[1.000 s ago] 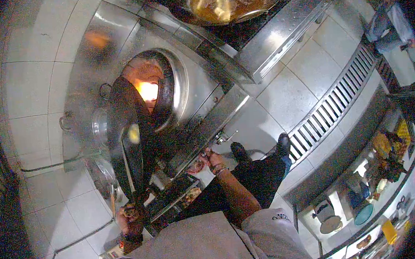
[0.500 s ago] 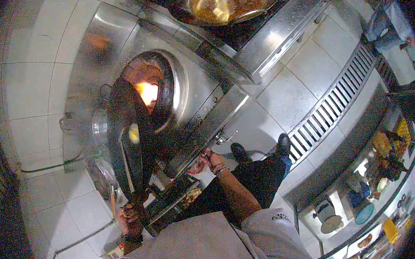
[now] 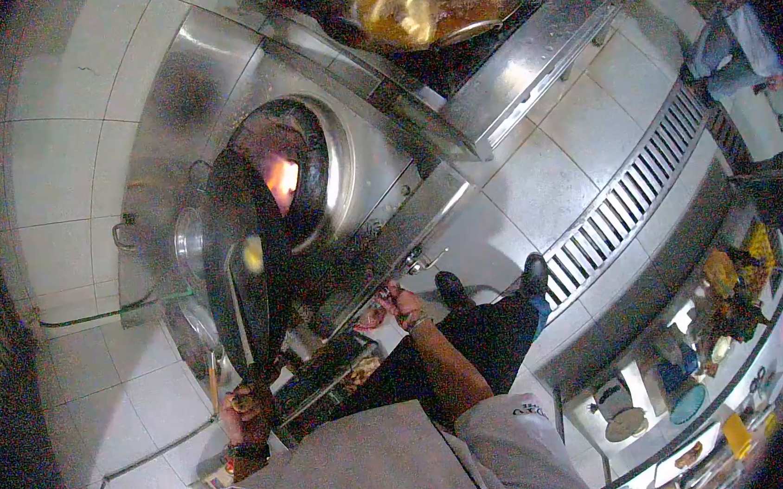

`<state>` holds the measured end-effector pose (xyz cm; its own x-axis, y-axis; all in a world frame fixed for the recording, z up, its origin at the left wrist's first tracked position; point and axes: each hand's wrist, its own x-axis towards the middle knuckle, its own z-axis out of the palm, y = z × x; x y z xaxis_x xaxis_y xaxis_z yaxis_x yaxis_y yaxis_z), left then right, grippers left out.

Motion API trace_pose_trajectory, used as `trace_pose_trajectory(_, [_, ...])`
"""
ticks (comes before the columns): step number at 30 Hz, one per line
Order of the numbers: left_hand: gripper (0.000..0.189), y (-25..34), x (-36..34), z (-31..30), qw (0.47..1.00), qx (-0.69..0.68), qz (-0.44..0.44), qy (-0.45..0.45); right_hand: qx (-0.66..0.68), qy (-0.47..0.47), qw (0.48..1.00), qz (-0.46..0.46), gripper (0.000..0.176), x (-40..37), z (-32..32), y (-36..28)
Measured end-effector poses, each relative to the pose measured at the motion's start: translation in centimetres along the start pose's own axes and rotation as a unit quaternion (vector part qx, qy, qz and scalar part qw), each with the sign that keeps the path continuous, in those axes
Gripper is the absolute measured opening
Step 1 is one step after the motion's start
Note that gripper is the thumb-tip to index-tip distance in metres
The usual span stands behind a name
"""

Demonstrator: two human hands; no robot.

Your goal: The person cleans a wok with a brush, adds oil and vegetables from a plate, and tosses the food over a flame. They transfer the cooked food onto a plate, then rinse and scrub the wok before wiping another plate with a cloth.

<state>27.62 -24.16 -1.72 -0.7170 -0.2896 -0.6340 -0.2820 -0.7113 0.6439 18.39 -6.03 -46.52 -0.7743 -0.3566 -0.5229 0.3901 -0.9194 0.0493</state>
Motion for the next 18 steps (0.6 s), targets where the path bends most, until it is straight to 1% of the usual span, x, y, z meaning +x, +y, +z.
trace_pose_trajectory(1, [0.022, 0.3, 0.1, -1.7, 0.999, 0.012, 0.022, 0.021, -0.022, 0.065, 0.997, 0.042, 0.015, -1.2, 3.5, -1.6])
trace_pose_trajectory(2, [0.022, 0.4, 0.2, -1.6, 0.999, 0.012, 0.022, 0.021, -0.044, 0.13, 0.987, 0.084, 0.013, -1.9, 6.0, -2.9])
trace_pose_trajectory(3, [0.021, 0.4, 0.2, -1.1, 1.0, -0.008, 0.0, 0.021, -0.044, 0.131, 0.987, 0.084, 0.013, -2.0, 6.5, -3.2])
trace_pose_trajectory(4, [0.021, 0.4, 0.2, -0.6, 0.999, -0.028, -0.021, 0.02, -0.042, 0.166, 0.98, 0.104, 0.012, -2.0, 7.0, -3.5])
trace_pose_trajectory(5, [0.021, 0.3, 0.1, -0.1, 0.999, -0.028, -0.022, 0.021, -0.039, 0.201, 0.971, 0.124, 0.012, -2.2, 7.3, -3.7])
trace_pose_trajectory(6, [0.021, 0.1, 0.0, 0.4, 0.998, -0.059, -0.028, 0.027, -0.039, 0.201, 0.971, 0.123, 0.012, -2.4, 7.5, -4.0])
trace_pose_trajectory(7, [0.022, 0.0, 0.0, 0.7, 0.995, -0.089, -0.034, 0.033, -0.045, 0.163, 0.979, 0.116, 0.013, -2.5, 7.8, -4.2])
trace_pose_trajectory(8, [0.022, 0.0, -0.1, 0.8, 0.995, -0.089, -0.034, 0.033, -0.051, 0.124, 0.985, 0.11, 0.015, -2.4, 7.2, -3.9])
trace_pose_trajectory(10, [0.024, -0.1, -0.1, 1.0, 1.0, 0.03, 0.002, -0.006, -0.048, 0.128, 0.984, 0.114, 0.016, -1.9, 6.3, -3.4])
trace_pose_trajectory(11, [0.024, -0.1, -0.1, 1.0, 1.0, 0.03, 0.002, -0.007, -0.046, 0.132, 0.983, 0.118, 0.018, -2.0, 6.9, -3.7])
trace_pose_trajectory(12, [0.025, -0.1, 0.0, 0.9, 1.0, 0.002, -0.001, 0.012, -0.046, 0.132, 0.983, 0.118, 0.018, -2.2, 7.5, -3.8])
trace_pose_trajectory(13, [0.025, 0.0, 0.0, 0.8, 0.999, -0.026, -0.004, 0.032, -0.053, 0.164, 0.979, 0.106, 0.018, -2.4, 8.1, -3.9])
trace_pose_trajectory(14, [0.025, 0.0, 0.1, 0.8, 0.999, -0.026, -0.004, 0.031, -0.06, 0.195, 0.974, 0.094, 0.018, -2.4, 8.1, -3.8])
trace_pose_trajectory(16, [0.024, 0.0, 0.1, 0.9, 0.997, -0.068, -0.025, 0.029, -0.061, 0.178, 0.978, 0.093, 0.019, -2.3, 8.1, -3.7])
trace_pose_trajectory(17, [0.024, -0.1, -0.1, 1.6, 0.997, -0.068, -0.025, 0.029, -0.061, 0.161, 0.981, 0.092, 0.019, -2.1, 7.6, -3.4])
trace_pose_trajectory(18, [0.024, -0.4, -0.4, 2.9, 0.997, -0.042, -0.004, 0.058, -0.061, 0.161, 0.981, 0.091, 0.019, -2.0, 7.4, -3.4])
